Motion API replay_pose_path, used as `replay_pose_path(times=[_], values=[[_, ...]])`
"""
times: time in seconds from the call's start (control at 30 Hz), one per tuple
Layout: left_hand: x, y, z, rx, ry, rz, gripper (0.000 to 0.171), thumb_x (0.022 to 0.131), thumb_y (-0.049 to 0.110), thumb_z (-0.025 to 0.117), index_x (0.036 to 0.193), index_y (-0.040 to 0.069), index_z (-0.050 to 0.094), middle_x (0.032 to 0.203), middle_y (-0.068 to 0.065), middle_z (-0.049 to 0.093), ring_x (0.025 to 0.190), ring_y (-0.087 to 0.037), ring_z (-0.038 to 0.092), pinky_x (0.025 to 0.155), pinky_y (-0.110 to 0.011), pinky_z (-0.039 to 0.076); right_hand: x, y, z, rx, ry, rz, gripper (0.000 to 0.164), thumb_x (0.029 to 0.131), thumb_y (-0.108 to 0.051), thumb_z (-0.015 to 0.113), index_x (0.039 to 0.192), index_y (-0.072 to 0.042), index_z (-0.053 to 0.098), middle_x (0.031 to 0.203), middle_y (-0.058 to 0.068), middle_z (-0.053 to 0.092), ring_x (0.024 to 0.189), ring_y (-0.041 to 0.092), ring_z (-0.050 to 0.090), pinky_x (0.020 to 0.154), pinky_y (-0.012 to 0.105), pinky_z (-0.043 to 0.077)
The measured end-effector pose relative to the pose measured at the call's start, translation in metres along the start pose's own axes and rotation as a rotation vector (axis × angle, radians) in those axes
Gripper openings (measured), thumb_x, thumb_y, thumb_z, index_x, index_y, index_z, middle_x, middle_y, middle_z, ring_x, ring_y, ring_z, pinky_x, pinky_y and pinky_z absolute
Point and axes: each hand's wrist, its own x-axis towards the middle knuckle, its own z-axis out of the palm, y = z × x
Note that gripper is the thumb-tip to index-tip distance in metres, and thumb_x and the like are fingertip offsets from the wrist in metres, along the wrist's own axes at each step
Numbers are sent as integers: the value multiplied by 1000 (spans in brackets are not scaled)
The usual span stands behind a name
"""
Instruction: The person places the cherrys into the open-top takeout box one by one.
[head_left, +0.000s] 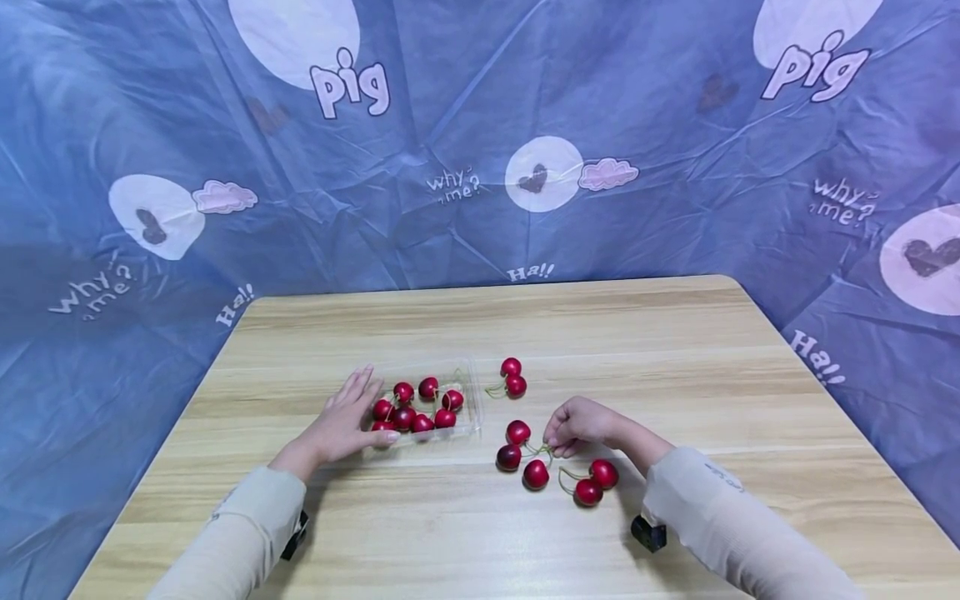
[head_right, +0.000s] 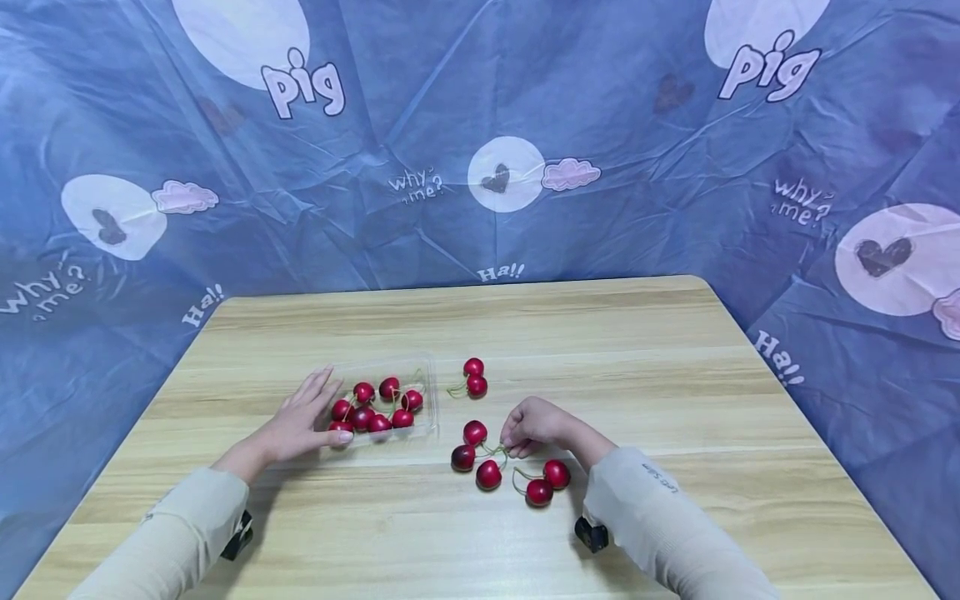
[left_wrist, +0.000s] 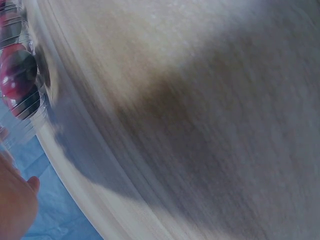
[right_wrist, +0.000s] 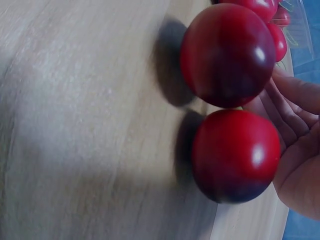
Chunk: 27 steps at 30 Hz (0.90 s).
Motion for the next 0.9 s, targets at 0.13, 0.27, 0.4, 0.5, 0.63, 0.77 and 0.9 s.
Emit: replay_pose_path(times=[0.13, 0.27, 0.4, 0.5, 0.63, 0.77, 0.9], values=[[0, 0, 0, -1, 5, 0, 96, 69, 65, 50, 136, 2, 23, 143, -15, 1, 128, -33, -1, 95, -59, 10, 0, -1, 1, 4, 3, 16, 11, 76, 8, 53, 83, 14, 59, 69, 13, 62, 60, 18, 61, 59, 32, 51], [0, 0, 0, -1, 7, -2, 95, 69, 64, 51, 136, 2, 23, 143, -15, 1, 128, -33, -1, 94, -60, 11, 0, -2, 2, -2, 12, 16, 10, 75, 9, 53, 82, 14, 59, 68, 13, 62, 60, 19, 61, 58, 32, 51], [1, 0, 0, 3, 5, 0, 95, 70, 64, 52, 136, 2, 22, 143, -15, 1, 128, -33, -1, 94, -60, 11, 1, -2, 2, -11, 16, 19, 10, 74, 9, 53, 82, 13, 59, 68, 14, 62, 59, 19, 61, 58, 31, 51], [1, -1, 0, 4, 6, 5, 95, 69, 64, 52, 136, 3, 22, 143, -15, 1, 128, -33, -1, 94, -60, 11, 1, -2, 2, -20, 15, 24, 10, 74, 9, 54, 82, 13, 60, 68, 13, 62, 58, 18, 61, 57, 31, 51], [0, -1, 1, 5, 9, 5, 96, 69, 64, 51, 136, 3, 22, 143, -15, 1, 128, -33, -1, 94, -60, 11, 2, -2, 2, -28, 15, 30, 10, 73, 9, 55, 81, 12, 60, 67, 12, 62, 57, 17, 60, 55, 30, 51], [0, 0, 1, 3, 8, 5, 95, 69, 64, 52, 136, 2, 22, 143, -15, 1, 128, -33, -1, 94, -60, 11, 2, -2, 2, -28, 15, 37, 10, 73, 9, 55, 81, 12, 60, 67, 12, 61, 56, 17, 60, 55, 31, 51], [0, 0, 0, -1, 4, 4, 96, 69, 64, 52, 136, 2, 22, 143, -15, 1, 128, -33, -1, 94, -60, 11, 2, -3, 3, -22, 10, 41, 10, 74, 9, 55, 81, 12, 59, 67, 13, 61, 56, 18, 60, 55, 31, 51]])
